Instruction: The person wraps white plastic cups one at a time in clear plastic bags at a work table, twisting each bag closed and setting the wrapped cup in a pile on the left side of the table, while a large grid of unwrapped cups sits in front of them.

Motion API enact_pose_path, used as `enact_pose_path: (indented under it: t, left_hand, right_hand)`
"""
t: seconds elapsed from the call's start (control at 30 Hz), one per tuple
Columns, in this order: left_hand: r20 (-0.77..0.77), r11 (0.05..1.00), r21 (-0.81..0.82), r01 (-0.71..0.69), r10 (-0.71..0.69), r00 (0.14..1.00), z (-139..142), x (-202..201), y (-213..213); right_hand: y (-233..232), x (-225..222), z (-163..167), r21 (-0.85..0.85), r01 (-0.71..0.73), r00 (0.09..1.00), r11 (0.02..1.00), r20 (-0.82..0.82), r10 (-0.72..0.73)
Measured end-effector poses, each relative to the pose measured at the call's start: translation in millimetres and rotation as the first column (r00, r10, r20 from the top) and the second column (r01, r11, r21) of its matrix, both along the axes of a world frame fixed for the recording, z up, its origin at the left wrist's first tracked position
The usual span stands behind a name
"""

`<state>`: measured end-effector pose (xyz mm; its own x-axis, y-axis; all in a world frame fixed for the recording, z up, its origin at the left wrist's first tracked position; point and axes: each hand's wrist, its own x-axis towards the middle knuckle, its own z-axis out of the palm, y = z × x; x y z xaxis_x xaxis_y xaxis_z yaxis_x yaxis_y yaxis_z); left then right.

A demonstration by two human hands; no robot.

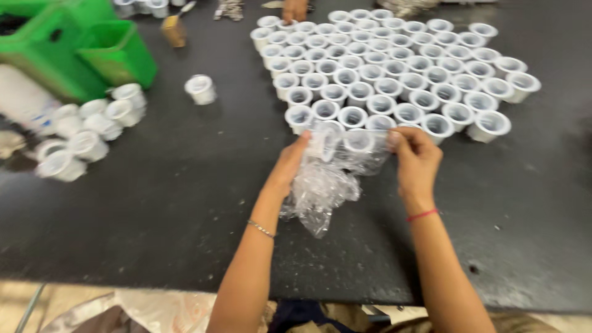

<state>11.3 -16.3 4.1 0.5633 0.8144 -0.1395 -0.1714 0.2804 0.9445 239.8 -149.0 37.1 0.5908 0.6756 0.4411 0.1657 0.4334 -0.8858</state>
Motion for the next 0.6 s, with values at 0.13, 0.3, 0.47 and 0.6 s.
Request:
enact_pose_path:
  t: [0.13, 0.3, 0.47, 0.6]
  left_hand:
    - [0.090, 0.994, -0.103, -0.031, 0.040, 0.995, 3, -4, -1]
    - [0.057, 0.991, -0.117, -0.071, 0.078, 0.995, 12, -9, -3]
    - [0.107, 0.993, -0.111, -0.027, 0.039, 0.993, 16, -8, -7]
    - [0.112, 0.991, -0.129, -0.048, 0.062, 0.992, 15, -7, -7]
  right_hand:
    - [2, -2, 3, -0.031, -0.011, 0.996, 0.999, -0.083, 0.008]
    - [1, -2, 8, -0.062, -0.153, 0.986, 0.986, -0.074, 0.148]
    - [0, -8, 8, -0.157, -0.189, 0.981, 0.969, 0.014, 0.194]
    - [-1, -9, 9, -0.096, -0.339, 0.941, 0.936, -0.018, 0.339]
